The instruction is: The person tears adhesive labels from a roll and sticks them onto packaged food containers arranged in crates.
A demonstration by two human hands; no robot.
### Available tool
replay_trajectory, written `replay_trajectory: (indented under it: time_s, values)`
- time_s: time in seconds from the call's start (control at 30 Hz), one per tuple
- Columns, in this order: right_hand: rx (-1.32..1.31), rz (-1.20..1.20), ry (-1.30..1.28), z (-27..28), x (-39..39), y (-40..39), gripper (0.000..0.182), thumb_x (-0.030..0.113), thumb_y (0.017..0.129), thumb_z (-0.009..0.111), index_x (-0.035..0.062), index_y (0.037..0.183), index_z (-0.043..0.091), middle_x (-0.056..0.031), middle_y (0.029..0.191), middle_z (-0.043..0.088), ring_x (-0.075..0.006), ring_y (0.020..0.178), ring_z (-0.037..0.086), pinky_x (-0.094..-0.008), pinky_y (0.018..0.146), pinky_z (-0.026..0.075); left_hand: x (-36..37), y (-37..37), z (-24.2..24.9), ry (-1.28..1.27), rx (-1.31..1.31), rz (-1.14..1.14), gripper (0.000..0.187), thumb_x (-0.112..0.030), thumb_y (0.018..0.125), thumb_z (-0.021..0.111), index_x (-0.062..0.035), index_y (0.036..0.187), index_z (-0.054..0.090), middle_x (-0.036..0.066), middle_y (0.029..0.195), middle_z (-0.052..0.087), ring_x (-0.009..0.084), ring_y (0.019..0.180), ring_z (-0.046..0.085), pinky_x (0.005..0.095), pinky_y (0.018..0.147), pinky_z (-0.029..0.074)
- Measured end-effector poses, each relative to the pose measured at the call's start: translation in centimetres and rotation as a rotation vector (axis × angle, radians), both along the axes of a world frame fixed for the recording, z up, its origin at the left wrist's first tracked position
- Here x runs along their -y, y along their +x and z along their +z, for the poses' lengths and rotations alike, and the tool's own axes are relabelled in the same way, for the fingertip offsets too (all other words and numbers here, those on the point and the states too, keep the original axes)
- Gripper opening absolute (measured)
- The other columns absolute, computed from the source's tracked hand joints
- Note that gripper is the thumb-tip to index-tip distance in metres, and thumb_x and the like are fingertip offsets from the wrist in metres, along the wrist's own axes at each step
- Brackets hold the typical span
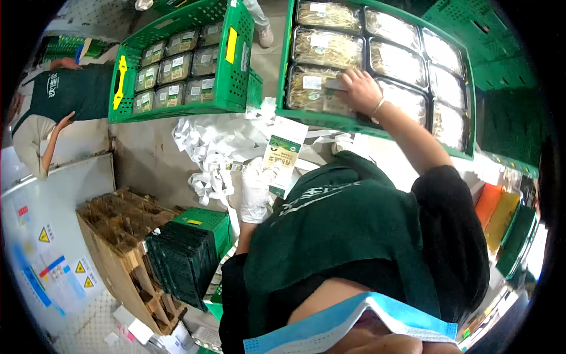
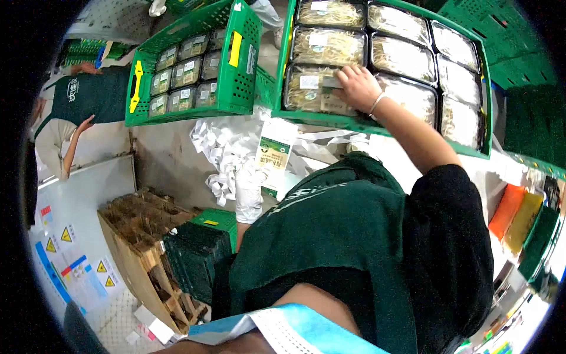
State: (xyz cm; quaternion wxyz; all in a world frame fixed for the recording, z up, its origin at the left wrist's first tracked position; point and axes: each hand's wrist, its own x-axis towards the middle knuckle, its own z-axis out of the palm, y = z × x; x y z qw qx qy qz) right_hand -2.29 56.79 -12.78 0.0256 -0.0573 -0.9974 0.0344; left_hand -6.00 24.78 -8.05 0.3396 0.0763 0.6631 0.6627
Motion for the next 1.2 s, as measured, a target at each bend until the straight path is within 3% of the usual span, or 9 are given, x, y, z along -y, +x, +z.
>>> replay_trajectory:
  time_s: [0.13,0.2,0.33,0.47,0.67,0.73,1.0,1.13,1.2]
  values:
    - [-0.205,-0.198,-0.191,2.0,-2.6,1.6,0.052,0.042,0.076,0.053,0.012,0.117,0.042,-0.0115,0.087,0.053,-0.0253,0.081,0.052,-0.0362,0.072,0.041,-5.9,2.5,-1.4,0.069,-0.03,0.065,0.026,0.0,0.074,0.049,0.0034,0.1,0.048,0.009,0.093,0.055,0.0144,0.083,0.054,0.0236,0.07,0.045]
    - [0.009,-0.024,-1.242,4.7,-1.7,3.4,0.042,0.037,0.078,0.054,0.0075,0.107,0.048,-0.0142,0.075,0.055,-0.0273,0.071,0.056,-0.0373,0.065,0.044,-9.2,4.1,-0.3,0.24,-0.033,0.038,0.03,-0.001,0.075,0.053,0.0039,0.104,0.047,0.009,0.096,0.055,0.015,0.085,0.053,0.0243,0.073,0.045]
    - [-0.003,0.312,-0.98,7.5,-0.9,4.8,0.021,0.013,0.074,0.06,0.0005,0.09,0.054,-0.0179,0.076,0.055,-0.0298,0.07,0.056,-0.032,0.058,0.044,-10.6,4.2,-0.9,-0.18,-0.109,-0.141,0.032,0.009,0.072,0.052,0.002,0.103,0.05,0.007,0.091,0.058,0.0134,0.082,0.054,0.0248,0.074,0.044]
    - [0.05,0.371,-1.088,6.8,-0.9,4.5,0.016,0.01,0.074,0.06,0.0016,0.086,0.056,-0.0165,0.073,0.057,-0.0301,0.067,0.057,-0.0339,0.059,0.045,-15.6,4.0,3.3,0.174,-0.141,-0.027,0.043,0.008,0.075,0.049,0.001,0.117,0.042,0.009,0.111,0.051,0.0149,0.097,0.05,0.026,0.086,0.038]
    - [-0.342,0.385,-0.798,5.7,-2.2,2.5,0.011,0.017,0.073,0.059,0.0069,0.078,0.058,-0.0104,0.059,0.057,-0.0262,0.053,0.057,-0.0318,0.051,0.046,-15.6,3.0,0.3,-0.235,-0.297,0.063,0.011,-0.009,0.078,0.059,0.0005,0.081,0.056,0.003,0.072,0.059,0.0082,0.067,0.052,0.0227,0.061,0.042]
    - [-0.019,0.134,-0.447,7.0,-5.7,-0.7,0.01,0.018,0.073,0.058,0.0084,0.072,0.059,-0.0083,0.058,0.057,-0.0222,0.054,0.057,-0.031,0.052,0.046,-15.5,2.9,0.0,-0.049,-0.166,0.01,0.022,-0.017,0.075,0.063,-0.0008,0.068,0.051,0.003,0.06,0.052,0.008,0.057,0.048,0.0236,0.052,0.04]
    - [-0.141,-0.168,-0.022,-0.5,-9.0,-5.6,0.051,0.036,0.075,0.055,0.0116,0.117,0.039,-0.0122,0.101,0.051,-0.0245,0.095,0.047,-0.0362,0.078,0.037,-11.6,-0.7,2.0,-0.089,0.057,0.035,0.024,0.0,0.077,0.047,0.0073,0.1,0.049,0.01,0.088,0.057,0.0148,0.075,0.058,0.0238,0.063,0.048]
    - [0.164,0.039,-1.114,5.1,-5.7,-0.4,0.06,0.045,0.067,0.063,0.0056,0.11,0.048,-0.0169,0.095,0.058,-0.0269,0.085,0.057,-0.0369,0.073,0.045,-14.3,-0.9,3.5,0.022,-0.048,-0.114,0.028,-0.001,0.078,0.047,0.0068,0.105,0.046,0.011,0.09,0.056,0.0151,0.076,0.057,0.0242,0.062,0.047]
    - [-0.011,0.055,-0.839,5.9,-2.6,1.9,0.043,0.029,0.068,0.065,0.0064,0.102,0.052,-0.0164,0.084,0.058,-0.0313,0.077,0.056,-0.0372,0.068,0.045,-16.6,-0.9,3.6,-0.006,-0.145,-0.235,0.028,-0.001,0.078,0.047,0.0066,0.105,0.046,0.011,0.091,0.056,0.0156,0.077,0.056,0.0247,0.063,0.047]
